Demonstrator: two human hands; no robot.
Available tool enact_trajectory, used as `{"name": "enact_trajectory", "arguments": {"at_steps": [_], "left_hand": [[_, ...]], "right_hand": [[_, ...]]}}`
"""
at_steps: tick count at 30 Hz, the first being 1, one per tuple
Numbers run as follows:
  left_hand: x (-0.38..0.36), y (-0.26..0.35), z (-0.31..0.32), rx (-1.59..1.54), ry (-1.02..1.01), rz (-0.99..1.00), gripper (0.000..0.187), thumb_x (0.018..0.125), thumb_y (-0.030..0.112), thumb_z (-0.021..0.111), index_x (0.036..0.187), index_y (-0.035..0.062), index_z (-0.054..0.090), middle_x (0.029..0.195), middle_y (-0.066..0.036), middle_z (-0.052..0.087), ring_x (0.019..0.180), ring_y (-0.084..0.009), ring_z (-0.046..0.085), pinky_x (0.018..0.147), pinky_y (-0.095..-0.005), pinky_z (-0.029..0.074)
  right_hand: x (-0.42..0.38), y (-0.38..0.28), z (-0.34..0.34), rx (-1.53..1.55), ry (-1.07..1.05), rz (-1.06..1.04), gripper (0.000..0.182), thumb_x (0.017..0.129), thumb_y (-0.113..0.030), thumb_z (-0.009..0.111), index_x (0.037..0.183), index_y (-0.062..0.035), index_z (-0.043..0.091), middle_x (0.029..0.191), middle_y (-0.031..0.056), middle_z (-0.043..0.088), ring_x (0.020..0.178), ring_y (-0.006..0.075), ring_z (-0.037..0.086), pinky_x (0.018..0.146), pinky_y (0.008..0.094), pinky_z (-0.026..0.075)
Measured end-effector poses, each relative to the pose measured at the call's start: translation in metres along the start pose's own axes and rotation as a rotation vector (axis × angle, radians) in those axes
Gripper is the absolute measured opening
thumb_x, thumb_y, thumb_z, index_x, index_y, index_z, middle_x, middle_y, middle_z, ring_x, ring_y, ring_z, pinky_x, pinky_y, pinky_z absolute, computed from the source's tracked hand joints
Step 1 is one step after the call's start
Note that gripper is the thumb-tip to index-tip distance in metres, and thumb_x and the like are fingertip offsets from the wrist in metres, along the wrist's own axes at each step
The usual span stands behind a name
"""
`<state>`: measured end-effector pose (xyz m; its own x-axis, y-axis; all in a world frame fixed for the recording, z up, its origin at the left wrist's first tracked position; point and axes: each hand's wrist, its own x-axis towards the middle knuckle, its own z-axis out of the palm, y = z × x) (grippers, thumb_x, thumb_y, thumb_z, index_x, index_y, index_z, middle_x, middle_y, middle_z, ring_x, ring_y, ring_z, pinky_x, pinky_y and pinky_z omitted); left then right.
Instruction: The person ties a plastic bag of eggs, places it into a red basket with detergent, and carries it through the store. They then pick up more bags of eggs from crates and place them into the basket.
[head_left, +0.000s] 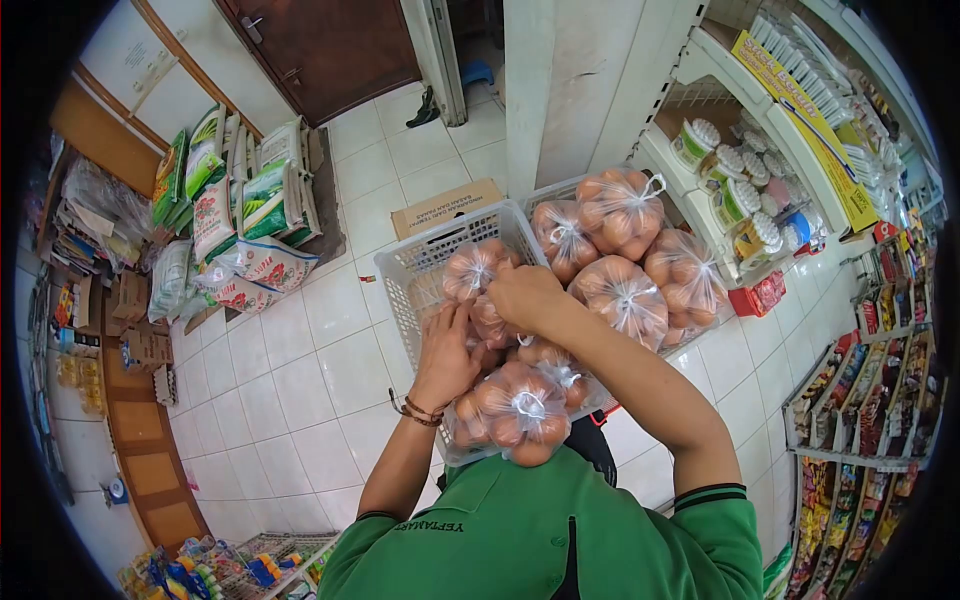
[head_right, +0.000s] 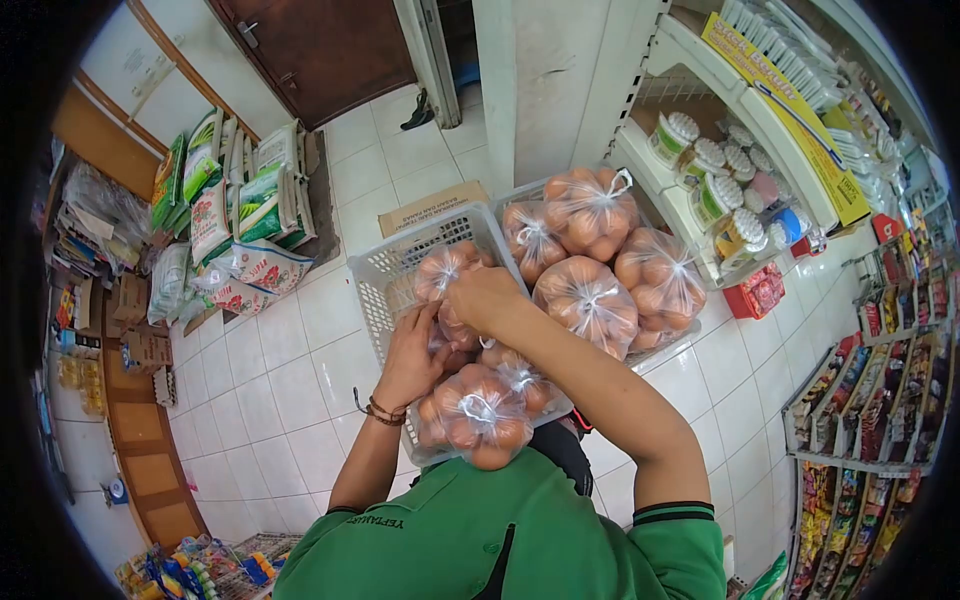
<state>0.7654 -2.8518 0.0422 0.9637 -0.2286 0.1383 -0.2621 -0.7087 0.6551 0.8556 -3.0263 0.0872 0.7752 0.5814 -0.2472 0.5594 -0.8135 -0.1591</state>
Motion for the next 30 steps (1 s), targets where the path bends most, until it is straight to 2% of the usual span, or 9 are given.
{"name": "enact_trajectory", "arguments": {"at_steps": [5,7,13,15,19,22,24,28,30], "left_hand": [[-0.014,0.038,-0.052,-0.385,-0.073,0.209,0.057,0.084,0.015,0.074,0.138,0.0032,0.058,0.140,-0.021,0.057,0.133,-0.0419,0.050,0.115,-0.0502,0.036],[-0.019,0.059,-0.074,-0.445,-0.285,0.413,0.053,0.084,0.017,0.075,0.133,0.0023,0.062,0.140,-0.018,0.059,0.138,-0.0396,0.047,0.116,-0.0515,0.034],[-0.038,0.065,-0.035,-0.264,-0.235,0.396,0.038,0.080,0.021,0.080,0.114,0.0081,0.073,0.132,-0.007,0.064,0.133,-0.0323,0.052,0.117,-0.0569,0.029],[-0.039,0.069,-0.027,-0.396,-0.163,0.414,0.027,0.077,0.010,0.080,0.103,0.0047,0.074,0.126,-0.011,0.067,0.126,-0.0350,0.058,0.107,-0.0517,0.040],[-0.039,0.086,-0.033,-0.298,-0.145,0.389,0.014,0.078,0.004,0.078,0.091,0.0020,0.073,0.121,-0.012,0.069,0.120,-0.0357,0.060,0.101,-0.0507,0.043],[-0.044,0.073,-0.025,-0.365,-0.126,0.436,0.007,0.081,-0.002,0.074,0.087,0.0006,0.073,0.116,-0.014,0.070,0.115,-0.0358,0.064,0.100,-0.0476,0.046],[-0.050,0.066,-0.026,-0.704,-0.075,0.231,0.008,0.085,0.000,0.072,0.093,-0.0019,0.073,0.115,-0.013,0.071,0.114,-0.0337,0.065,0.104,-0.0477,0.046],[-0.056,0.060,-0.045,-0.725,0.126,0.080,0.007,0.091,-0.002,0.069,0.095,-0.0055,0.072,0.108,-0.016,0.073,0.113,-0.0306,0.066,0.098,-0.0417,0.051],[-0.052,0.059,-0.050,-0.777,0.446,-0.183,0.010,0.097,0.001,0.066,0.097,-0.0063,0.073,0.106,-0.017,0.073,0.115,-0.0277,0.065,0.100,-0.0403,0.049]], "right_hand": [[-0.017,0.007,-0.007,0.027,0.022,-0.016,0.020,0.080,-0.014,0.069,0.094,-0.0007,0.075,0.098,0.0216,0.074,0.091,0.0352,0.075,0.074,0.0462,0.060],[-0.024,0.010,-0.008,0.040,0.032,-0.009,0.020,0.078,-0.013,0.069,0.091,0.0008,0.075,0.097,0.0222,0.073,0.091,0.0362,0.074,0.076,0.0475,0.060],[-0.047,0.015,-0.026,0.226,0.001,0.079,0.021,0.079,-0.012,0.067,0.093,0.0011,0.074,0.097,0.0249,0.072,0.091,0.0427,0.071,0.079,0.0520,0.057],[-0.059,0.016,-0.030,0.281,0.036,0.052,0.022,0.080,-0.012,0.067,0.097,0.0008,0.073,0.098,0.0251,0.072,0.090,0.0433,0.071,0.079,0.0531,0.057],[-0.079,0.015,-0.024,0.321,0.102,0.045,0.029,0.079,-0.011,0.067,0.103,0.0037,0.071,0.097,0.0247,0.072,0.092,0.0424,0.070,0.080,0.0506,0.057],[-0.095,0.009,-0.029,0.467,0.380,-0.059,0.027,0.080,-0.010,0.067,0.104,0.0031,0.072,0.103,0.0235,0.071,0.097,0.0417,0.068,0.083,0.0507,0.055],[-0.106,0.006,-0.040,0.612,0.472,-0.163,0.025,0.083,-0.008,0.066,0.105,0.0037,0.071,0.108,0.0224,0.069,0.098,0.0417,0.067,0.084,0.0492,0.054],[-0.123,0.003,-0.035,0.734,0.546,-0.121,0.023,0.086,-0.006,0.065,0.106,0.0034,0.070,0.108,0.0216,0.069,0.094,0.0422,0.066,0.082,0.0475,0.054],[-0.129,-0.002,-0.035,0.885,0.553,-0.048,0.023,0.088,-0.009,0.066,0.106,0.0035,0.071,0.107,0.0220,0.069,0.093,0.0421,0.066,0.083,0.0471,0.053]]}}
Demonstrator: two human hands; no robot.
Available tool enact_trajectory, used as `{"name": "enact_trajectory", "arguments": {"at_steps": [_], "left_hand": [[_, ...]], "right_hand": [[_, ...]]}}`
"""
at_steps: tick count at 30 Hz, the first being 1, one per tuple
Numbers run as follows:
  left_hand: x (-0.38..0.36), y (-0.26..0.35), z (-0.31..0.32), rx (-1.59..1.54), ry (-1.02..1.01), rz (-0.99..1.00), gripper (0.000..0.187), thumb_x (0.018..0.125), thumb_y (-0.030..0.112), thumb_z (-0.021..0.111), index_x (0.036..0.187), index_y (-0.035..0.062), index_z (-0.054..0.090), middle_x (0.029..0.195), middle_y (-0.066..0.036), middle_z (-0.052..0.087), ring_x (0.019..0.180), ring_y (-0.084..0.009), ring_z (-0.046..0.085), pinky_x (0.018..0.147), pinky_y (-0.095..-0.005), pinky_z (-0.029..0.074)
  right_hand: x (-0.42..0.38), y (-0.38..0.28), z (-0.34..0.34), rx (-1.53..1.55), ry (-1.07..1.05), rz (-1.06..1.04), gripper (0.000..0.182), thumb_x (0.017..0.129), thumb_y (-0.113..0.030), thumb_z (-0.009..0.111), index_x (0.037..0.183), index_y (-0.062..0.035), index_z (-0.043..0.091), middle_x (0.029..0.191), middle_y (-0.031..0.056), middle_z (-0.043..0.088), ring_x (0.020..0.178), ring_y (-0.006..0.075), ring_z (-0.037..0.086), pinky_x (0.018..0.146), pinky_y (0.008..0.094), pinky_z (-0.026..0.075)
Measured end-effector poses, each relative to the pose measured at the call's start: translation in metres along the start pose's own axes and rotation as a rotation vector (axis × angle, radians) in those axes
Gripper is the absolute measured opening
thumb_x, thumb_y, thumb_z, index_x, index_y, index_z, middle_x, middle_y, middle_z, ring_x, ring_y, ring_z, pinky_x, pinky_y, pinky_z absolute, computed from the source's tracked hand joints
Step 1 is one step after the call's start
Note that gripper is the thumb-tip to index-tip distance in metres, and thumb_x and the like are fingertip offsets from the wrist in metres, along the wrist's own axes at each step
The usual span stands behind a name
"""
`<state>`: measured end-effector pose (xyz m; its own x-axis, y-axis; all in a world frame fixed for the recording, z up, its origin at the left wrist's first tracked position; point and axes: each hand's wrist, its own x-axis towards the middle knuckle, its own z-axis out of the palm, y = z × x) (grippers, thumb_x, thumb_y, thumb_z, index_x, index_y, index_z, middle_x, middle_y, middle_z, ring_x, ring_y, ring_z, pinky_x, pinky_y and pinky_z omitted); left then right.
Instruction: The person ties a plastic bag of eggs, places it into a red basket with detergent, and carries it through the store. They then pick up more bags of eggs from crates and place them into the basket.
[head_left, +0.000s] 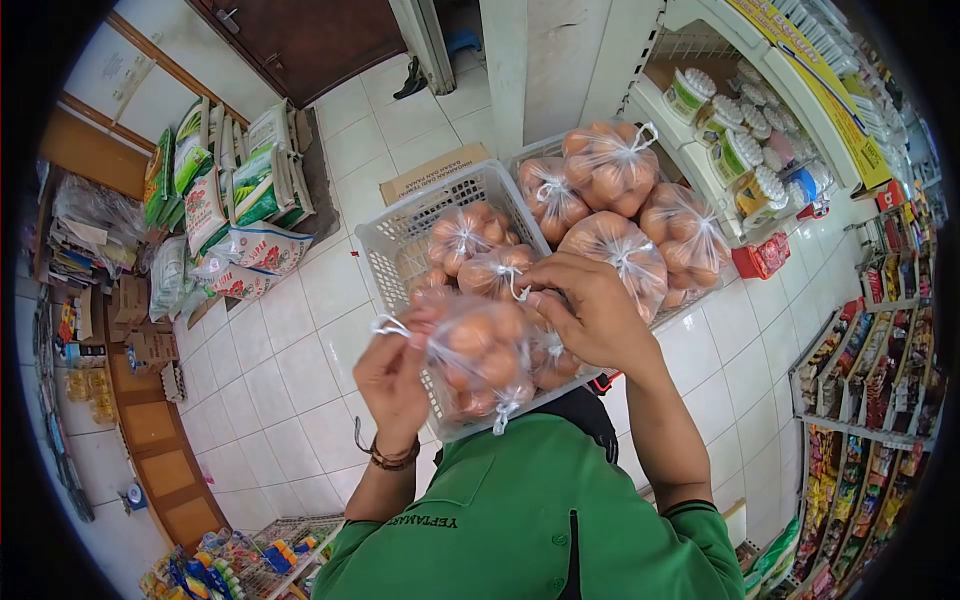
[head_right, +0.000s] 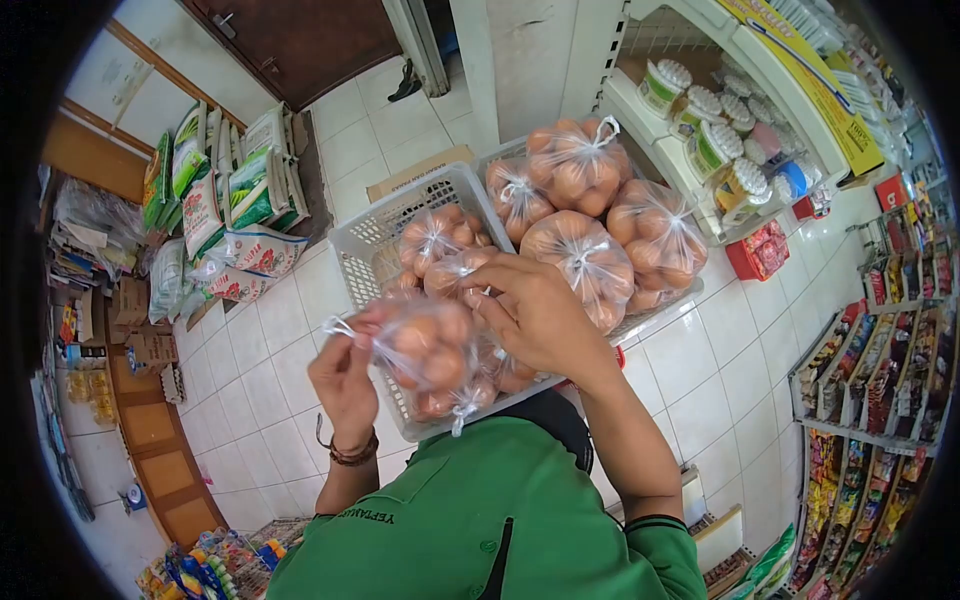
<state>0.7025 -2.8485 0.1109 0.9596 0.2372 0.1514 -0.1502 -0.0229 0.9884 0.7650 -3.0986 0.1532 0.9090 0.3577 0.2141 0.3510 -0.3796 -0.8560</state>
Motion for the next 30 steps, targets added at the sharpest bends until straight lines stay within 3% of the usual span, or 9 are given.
{"name": "enact_trajectory", "arguments": {"at_steps": [3,7,8,9,13,19,21,27,30], "left_hand": [[0.012,-0.005,-0.003,0.066,0.062,0.066,0.013,0.098,0.004,0.067,0.097,-0.0069,0.073,0.105,-0.014,0.074,0.113,-0.0262,0.065,0.101,-0.0387,0.049],[0.011,-0.027,-0.005,0.202,0.005,0.020,0.014,0.098,0.006,0.067,0.099,-0.0062,0.074,0.107,-0.015,0.074,0.108,-0.0225,0.066,0.108,-0.0397,0.045],[0.007,-0.032,-0.003,0.190,0.019,-0.013,0.014,0.097,0.007,0.068,0.098,-0.0054,0.074,0.106,-0.016,0.075,0.107,-0.0225,0.066,0.110,-0.0414,0.043],[0.004,-0.034,-0.003,0.190,0.013,-0.007,0.014,0.097,0.007,0.068,0.098,-0.0054,0.074,0.106,-0.016,0.075,0.107,-0.0225,0.066,0.110,-0.0414,0.043],[-0.002,-0.034,0.001,0.255,-0.051,0.036,0.011,0.095,0.006,0.070,0.093,-0.0035,0.075,0.102,-0.013,0.076,0.107,-0.0237,0.065,0.106,-0.0388,0.045],[-0.003,-0.040,-0.004,0.326,-0.117,-0.037,0.009,0.090,0.005,0.074,0.091,-0.0035,0.072,0.104,-0.014,0.076,0.106,-0.0267,0.063,0.095,-0.0385,0.048],[-0.003,-0.048,-0.011,0.455,-0.204,0.114,0.016,0.092,-0.002,0.068,0.108,-0.0029,0.073,0.123,-0.014,0.069,0.112,-0.0211,0.064,0.087,-0.0303,0.056],[-0.018,-0.043,0.003,0.551,-0.203,0.170,0.051,0.085,-0.005,0.072,0.134,-0.0016,0.060,0.150,-0.016,0.051,0.133,-0.0273,0.055,0.110,-0.0400,0.046],[-0.025,-0.044,0.004,0.539,-0.165,0.116,0.053,0.084,0.004,0.075,0.136,0.0013,0.062,0.148,-0.019,0.054,0.139,-0.0337,0.049,0.116,-0.0436,0.038]], "right_hand": [[-0.007,0.002,0.008,-0.091,-0.044,-0.031,0.027,0.086,-0.011,0.070,0.112,-0.0023,0.072,0.108,0.0161,0.070,0.093,0.0354,0.067,0.081,0.0418,0.054],[-0.011,-0.003,0.034,-0.260,-0.056,-0.108,0.030,0.085,-0.014,0.072,0.114,-0.0044,0.072,0.109,0.0162,0.069,0.094,0.0356,0.067,0.081,0.0440,0.054],[-0.012,-0.006,0.039,-0.325,-0.132,-0.013,0.031,0.085,-0.016,0.073,0.114,-0.0046,0.072,0.109,0.0164,0.069,0.096,0.0359,0.067,0.082,0.0452,0.054],[-0.013,-0.008,0.041,-0.389,-0.204,0.083,0.033,0.085,-0.018,0.074,0.115,-0.0048,0.071,0.110,0.0165,0.069,0.097,0.0362,0.067,0.083,0.0463,0.054],[-0.020,0.003,0.047,-0.405,-0.191,0.004,0.031,0.086,-0.019,0.074,0.113,-0.0043,0.071,0.109,0.0154,0.069,0.097,0.0359,0.067,0.082,0.0468,0.055],[-0.048,-0.006,0.002,-0.047,0.329,-0.087,0.016,0.081,-0.003,0.074,0.096,0.0000,0.074,0.094,0.0153,0.073,0.082,0.0326,0.070,0.077,0.0392,0.055],[-0.072,-0.003,-0.023,-0.031,0.500,-0.101,0.013,0.080,0.003,0.073,0.093,0.0011,0.074,0.090,0.0146,0.074,0.080,0.0266,0.070,0.077,0.0352,0.054],[-0.171,0.054,-0.065,0.059,1.172,0.086,0.008,0.093,0.006,0.062,0.097,0.0060,0.069,0.084,0.0100,0.068,0.074,0.0152,0.066,0.069,0.0249,0.052],[-0.222,0.134,-0.061,0.013,1.236,0.420,0.007,0.095,0.002,0.064,0.097,0.0044,0.070,0.079,0.0058,0.067,0.070,0.0116,0.064,0.065,0.0233,0.049]]}}
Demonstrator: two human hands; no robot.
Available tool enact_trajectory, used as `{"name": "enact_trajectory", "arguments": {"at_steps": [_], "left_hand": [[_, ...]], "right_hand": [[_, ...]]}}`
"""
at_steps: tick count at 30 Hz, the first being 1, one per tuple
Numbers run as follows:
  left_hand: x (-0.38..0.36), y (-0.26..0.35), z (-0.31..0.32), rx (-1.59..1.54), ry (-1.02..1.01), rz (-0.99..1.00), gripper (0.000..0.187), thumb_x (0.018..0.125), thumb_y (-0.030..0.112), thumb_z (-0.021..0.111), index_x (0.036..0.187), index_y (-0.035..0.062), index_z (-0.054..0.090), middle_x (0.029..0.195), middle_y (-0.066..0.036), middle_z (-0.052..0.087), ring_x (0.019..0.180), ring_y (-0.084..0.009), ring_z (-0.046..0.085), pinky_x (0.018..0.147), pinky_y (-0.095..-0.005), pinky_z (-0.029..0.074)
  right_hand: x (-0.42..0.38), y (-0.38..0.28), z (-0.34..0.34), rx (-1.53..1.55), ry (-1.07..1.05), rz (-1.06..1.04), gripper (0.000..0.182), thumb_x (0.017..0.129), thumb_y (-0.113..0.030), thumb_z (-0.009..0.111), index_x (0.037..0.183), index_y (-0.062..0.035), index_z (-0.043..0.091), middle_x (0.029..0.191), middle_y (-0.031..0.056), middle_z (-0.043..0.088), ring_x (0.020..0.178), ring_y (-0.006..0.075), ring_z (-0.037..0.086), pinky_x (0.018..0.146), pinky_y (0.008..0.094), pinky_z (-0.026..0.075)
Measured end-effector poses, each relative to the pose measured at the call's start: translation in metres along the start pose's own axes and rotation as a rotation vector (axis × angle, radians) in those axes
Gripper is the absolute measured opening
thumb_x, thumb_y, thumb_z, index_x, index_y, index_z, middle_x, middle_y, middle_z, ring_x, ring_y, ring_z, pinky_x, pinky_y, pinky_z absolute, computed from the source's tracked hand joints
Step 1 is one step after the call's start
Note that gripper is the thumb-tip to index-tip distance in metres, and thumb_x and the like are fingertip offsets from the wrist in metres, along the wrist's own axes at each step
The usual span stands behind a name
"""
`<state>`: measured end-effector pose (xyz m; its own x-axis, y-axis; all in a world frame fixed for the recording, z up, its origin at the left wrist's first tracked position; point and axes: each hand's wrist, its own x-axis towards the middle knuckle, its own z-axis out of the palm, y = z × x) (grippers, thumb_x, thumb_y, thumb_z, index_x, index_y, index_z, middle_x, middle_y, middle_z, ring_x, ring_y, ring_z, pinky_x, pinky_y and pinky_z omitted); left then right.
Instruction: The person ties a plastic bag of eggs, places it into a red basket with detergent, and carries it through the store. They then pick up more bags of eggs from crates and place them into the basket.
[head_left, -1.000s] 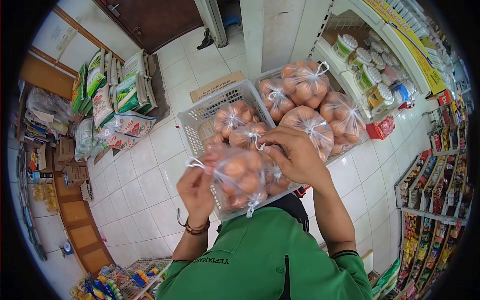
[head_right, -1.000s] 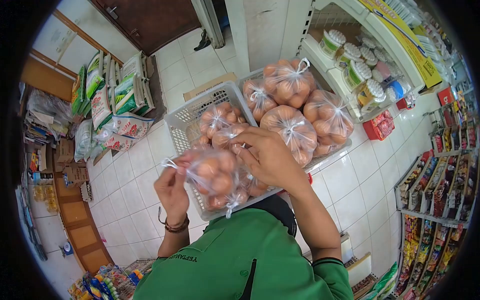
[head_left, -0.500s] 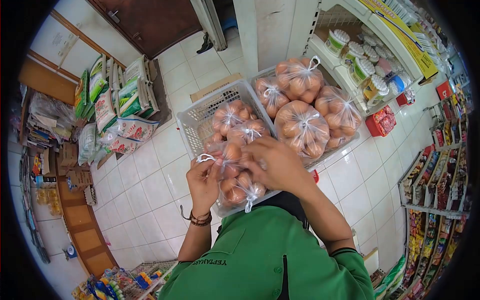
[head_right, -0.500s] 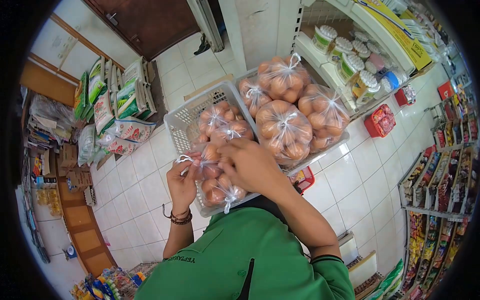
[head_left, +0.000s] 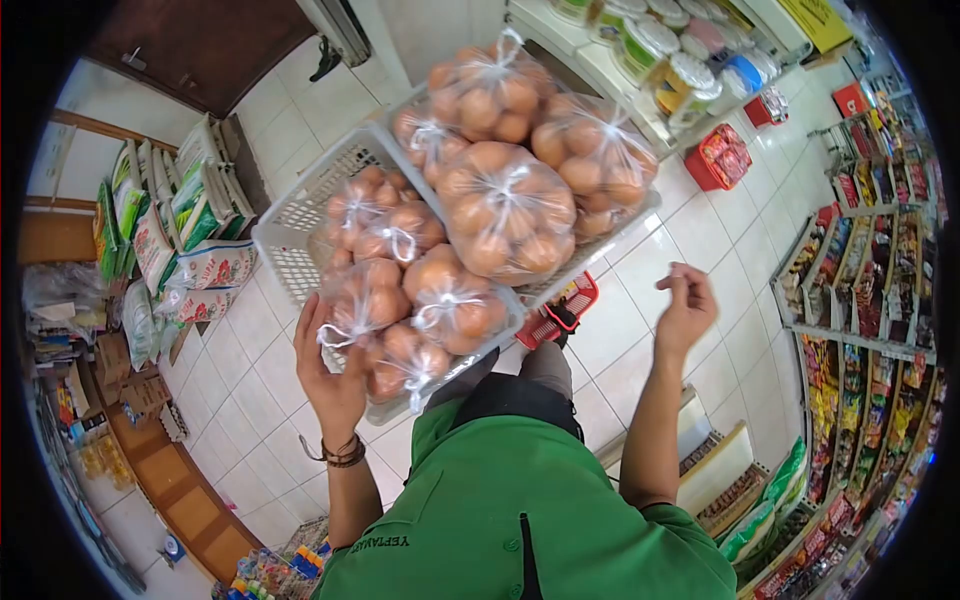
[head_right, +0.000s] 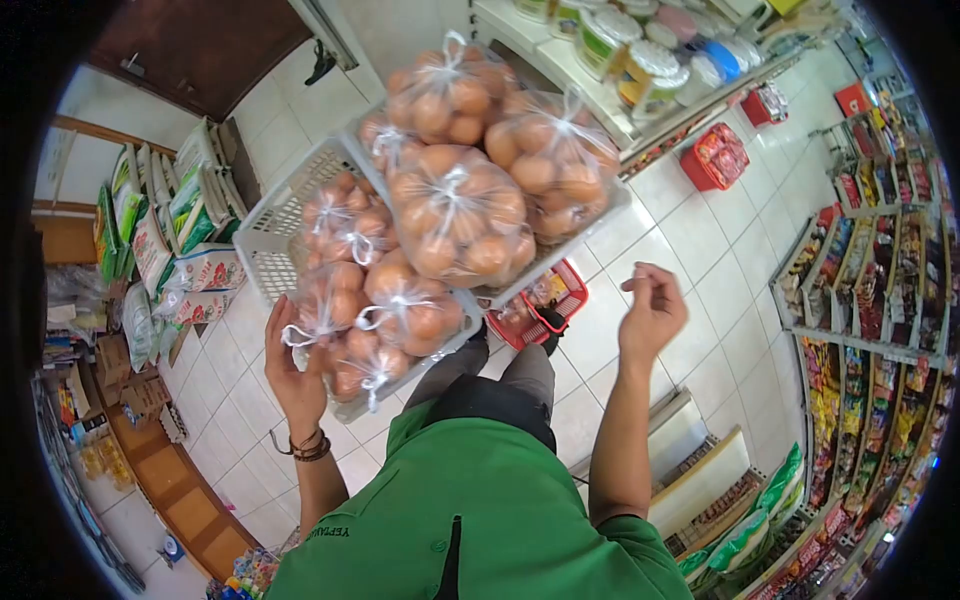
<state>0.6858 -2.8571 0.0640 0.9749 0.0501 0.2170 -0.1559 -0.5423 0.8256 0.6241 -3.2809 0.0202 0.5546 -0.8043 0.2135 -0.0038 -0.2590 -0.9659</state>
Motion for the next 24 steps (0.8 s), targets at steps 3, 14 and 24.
{"name": "enact_trajectory", "arguments": {"at_steps": [3,14,24], "left_hand": [[-0.008,-0.005,0.002,0.114,-0.038,0.028,0.053,0.085,0.002,0.073,0.137,0.0009,0.061,0.149,-0.019,0.052,0.139,-0.0334,0.050,0.116,-0.0428,0.038],[-0.033,-0.030,-0.028,0.081,-0.009,-0.092,0.055,0.095,0.001,0.063,0.148,-0.0049,0.047,0.151,-0.016,0.049,0.137,-0.0269,0.049,0.116,-0.0404,0.039],[-0.225,-0.125,-0.161,0.457,0.776,-0.240,0.058,0.095,0.041,0.071,0.147,0.0195,0.055,0.141,-0.017,0.059,0.131,-0.0348,0.054,0.113,-0.0494,0.044]], "right_hand": [[-0.022,0.115,-0.020,-0.045,-0.060,0.265,0.011,0.095,-0.001,0.061,0.092,0.0021,0.070,0.072,0.0053,0.066,0.064,0.0116,0.062,0.062,0.0252,0.051],[-0.217,0.453,-0.022,-0.685,-0.968,0.642,0.027,0.084,-0.027,0.067,0.097,-0.0045,0.074,0.107,0.0248,0.072,0.105,0.0396,0.069,0.092,0.0479,0.055],[-0.269,0.644,0.116,-0.750,-0.483,0.966,0.053,0.086,-0.046,0.068,0.106,0.0024,0.074,0.111,0.0295,0.070,0.114,0.0377,0.068,0.103,0.0485,0.050]]}}
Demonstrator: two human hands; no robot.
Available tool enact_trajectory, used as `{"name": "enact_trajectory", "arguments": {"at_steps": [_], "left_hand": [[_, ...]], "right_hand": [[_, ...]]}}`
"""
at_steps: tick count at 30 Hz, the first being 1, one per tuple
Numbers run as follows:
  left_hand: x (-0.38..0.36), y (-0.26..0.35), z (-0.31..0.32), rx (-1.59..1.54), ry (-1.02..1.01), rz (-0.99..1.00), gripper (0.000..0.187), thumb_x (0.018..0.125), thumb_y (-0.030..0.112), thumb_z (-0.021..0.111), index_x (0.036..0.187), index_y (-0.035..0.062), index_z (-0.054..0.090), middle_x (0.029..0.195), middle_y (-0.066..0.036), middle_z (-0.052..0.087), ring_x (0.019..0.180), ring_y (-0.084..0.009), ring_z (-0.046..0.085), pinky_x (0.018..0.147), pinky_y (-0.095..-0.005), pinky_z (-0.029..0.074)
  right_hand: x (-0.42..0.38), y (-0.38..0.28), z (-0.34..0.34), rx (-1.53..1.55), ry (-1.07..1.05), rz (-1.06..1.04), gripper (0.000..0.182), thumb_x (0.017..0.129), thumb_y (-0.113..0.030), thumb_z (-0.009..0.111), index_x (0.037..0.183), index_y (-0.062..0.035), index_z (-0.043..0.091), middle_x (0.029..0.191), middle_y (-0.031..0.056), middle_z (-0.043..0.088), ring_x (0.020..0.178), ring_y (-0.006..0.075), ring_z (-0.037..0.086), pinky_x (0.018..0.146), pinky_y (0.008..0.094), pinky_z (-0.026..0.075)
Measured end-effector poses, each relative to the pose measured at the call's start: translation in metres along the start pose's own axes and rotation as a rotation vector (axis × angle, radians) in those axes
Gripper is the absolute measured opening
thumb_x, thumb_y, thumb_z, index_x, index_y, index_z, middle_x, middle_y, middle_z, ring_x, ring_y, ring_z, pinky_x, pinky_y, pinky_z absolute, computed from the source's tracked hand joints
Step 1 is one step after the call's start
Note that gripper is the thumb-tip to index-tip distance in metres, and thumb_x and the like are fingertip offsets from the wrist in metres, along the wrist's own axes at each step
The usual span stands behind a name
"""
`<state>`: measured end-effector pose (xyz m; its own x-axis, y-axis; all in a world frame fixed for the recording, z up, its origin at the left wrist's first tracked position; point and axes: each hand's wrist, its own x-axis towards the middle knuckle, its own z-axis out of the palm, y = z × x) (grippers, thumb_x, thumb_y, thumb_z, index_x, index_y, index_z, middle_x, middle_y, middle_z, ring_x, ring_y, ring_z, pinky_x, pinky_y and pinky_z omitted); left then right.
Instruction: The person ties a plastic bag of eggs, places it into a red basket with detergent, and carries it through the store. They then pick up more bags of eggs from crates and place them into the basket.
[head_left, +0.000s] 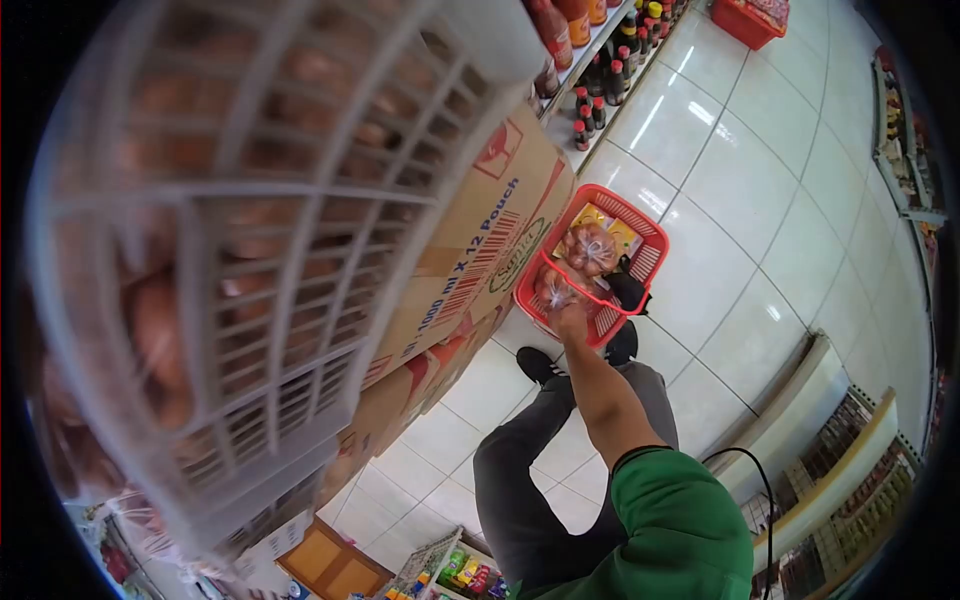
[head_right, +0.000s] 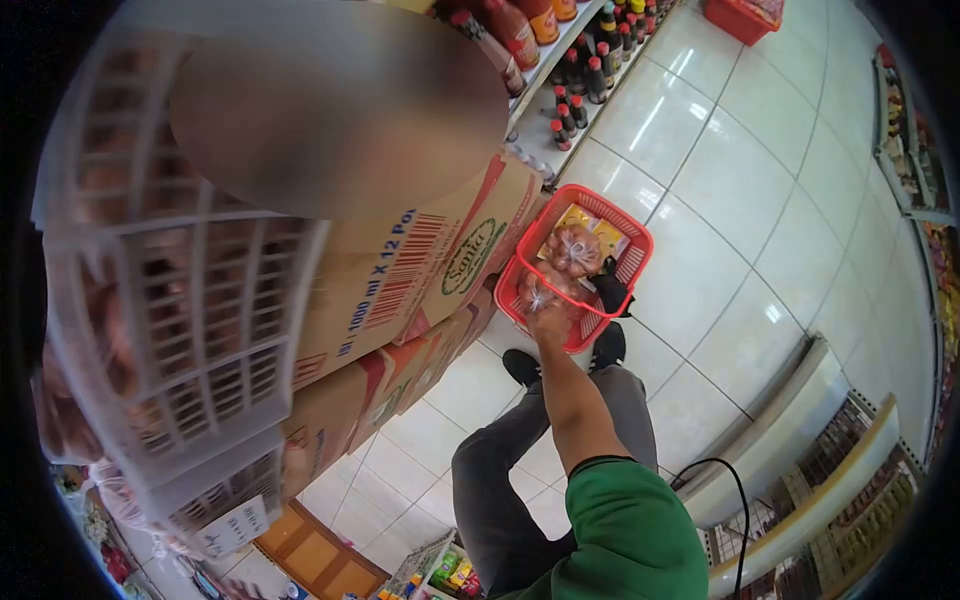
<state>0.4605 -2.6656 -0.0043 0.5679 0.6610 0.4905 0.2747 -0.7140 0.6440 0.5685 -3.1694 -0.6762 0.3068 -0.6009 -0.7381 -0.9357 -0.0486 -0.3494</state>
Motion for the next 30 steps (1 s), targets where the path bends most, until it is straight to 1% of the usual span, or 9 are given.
{"name": "enact_trajectory", "arguments": {"at_steps": [3,5,10,12,16,19,21,25,30], "left_hand": [[-0.048,-0.079,-0.028,0.109,-0.151,-0.087,0.056,0.096,0.041,0.070,0.145,0.0174,0.056,0.138,-0.017,0.061,0.126,-0.0343,0.056,0.108,-0.0478,0.046],[-0.087,-0.122,-0.048,0.190,-0.254,-0.156,0.054,0.097,0.041,0.069,0.143,0.0161,0.057,0.135,-0.017,0.062,0.123,-0.0340,0.058,0.106,-0.0468,0.047],[-0.179,-0.211,-0.069,0.347,-0.564,-0.356,0.050,0.099,0.041,0.066,0.140,0.0126,0.059,0.130,-0.018,0.065,0.114,-0.0332,0.062,0.099,-0.0443,0.051],[-0.206,-0.232,-0.060,0.389,-0.695,-0.432,0.049,0.100,0.041,0.065,0.139,0.0112,0.060,0.128,-0.018,0.067,0.111,-0.0329,0.064,0.096,-0.0433,0.052],[-0.233,-0.270,-0.072,0.498,-0.969,-0.595,0.048,0.101,0.041,0.063,0.136,0.0085,0.062,0.123,-0.019,0.069,0.104,-0.0322,0.068,0.090,-0.0413,0.055],[-0.229,-0.247,-0.043,0.492,-1.344,-0.348,0.046,0.101,0.038,0.063,0.130,0.0016,0.064,0.121,-0.016,0.070,0.099,-0.0295,0.068,0.085,-0.0394,0.056],[-0.244,-0.184,-0.013,0.464,-1.283,-0.454,0.040,0.099,0.031,0.067,0.126,0.0012,0.066,0.117,-0.013,0.071,0.101,-0.0243,0.068,0.087,-0.0368,0.056],[-0.269,-0.110,0.032,0.115,-1.190,-0.451,0.015,0.092,0.013,0.075,0.099,0.0001,0.075,0.100,-0.011,0.075,0.090,-0.0191,0.072,0.080,-0.0318,0.059],[-0.265,0.064,0.079,-0.119,-1.372,-0.347,0.047,0.088,0.017,0.079,0.130,0.0037,0.060,0.119,-0.012,0.070,0.109,-0.0219,0.068,0.089,-0.0377,0.057]], "right_hand": [[0.014,-0.014,0.041,-0.180,0.264,-0.078,0.045,0.084,-0.046,0.071,0.099,-0.0034,0.078,0.105,0.0227,0.075,0.107,0.0322,0.072,0.102,0.0481,0.050],[0.040,-0.005,0.052,-0.557,-0.292,-0.364,0.061,0.083,-0.036,0.076,0.130,0.0018,0.062,0.128,0.0183,0.066,0.122,0.0318,0.064,0.103,0.0396,0.051],[0.025,0.011,0.035,-0.475,-0.125,-0.541,0.030,0.086,-0.025,0.069,0.101,0.0004,0.075,0.113,0.0244,0.071,0.102,0.0323,0.071,0.095,0.0420,0.053],[0.011,0.015,0.020,-0.174,0.141,-0.594,0.020,0.084,-0.015,0.065,0.090,0.0010,0.075,0.106,0.0283,0.071,0.090,0.0381,0.070,0.090,0.0466,0.052],[-0.005,0.022,-0.007,0.209,0.079,-0.389,0.020,0.083,-0.012,0.063,0.089,0.0042,0.072,0.103,0.0288,0.070,0.087,0.0428,0.067,0.089,0.0502,0.048],[-0.011,0.046,-0.013,0.183,0.189,-0.770,0.017,0.082,-0.010,0.060,0.087,0.0040,0.069,0.101,0.0276,0.069,0.088,0.0436,0.066,0.090,0.0513,0.048],[-0.052,0.043,-0.040,0.151,0.122,-0.905,0.016,0.085,-0.004,0.058,0.098,0.0047,0.060,0.083,0.0248,0.069,0.081,0.0401,0.069,0.072,0.0491,0.053],[-0.147,0.018,-0.140,0.200,-0.179,-0.727,0.013,0.086,-0.007,0.058,0.084,0.0006,0.067,0.080,0.0199,0.069,0.080,0.0387,0.069,0.074,0.0461,0.053],[-0.293,-0.053,-0.312,-0.023,-0.514,-0.968,0.016,0.089,-0.015,0.060,0.087,-0.0012,0.069,0.077,0.0215,0.065,0.072,0.0335,0.065,0.068,0.0450,0.051]]}}
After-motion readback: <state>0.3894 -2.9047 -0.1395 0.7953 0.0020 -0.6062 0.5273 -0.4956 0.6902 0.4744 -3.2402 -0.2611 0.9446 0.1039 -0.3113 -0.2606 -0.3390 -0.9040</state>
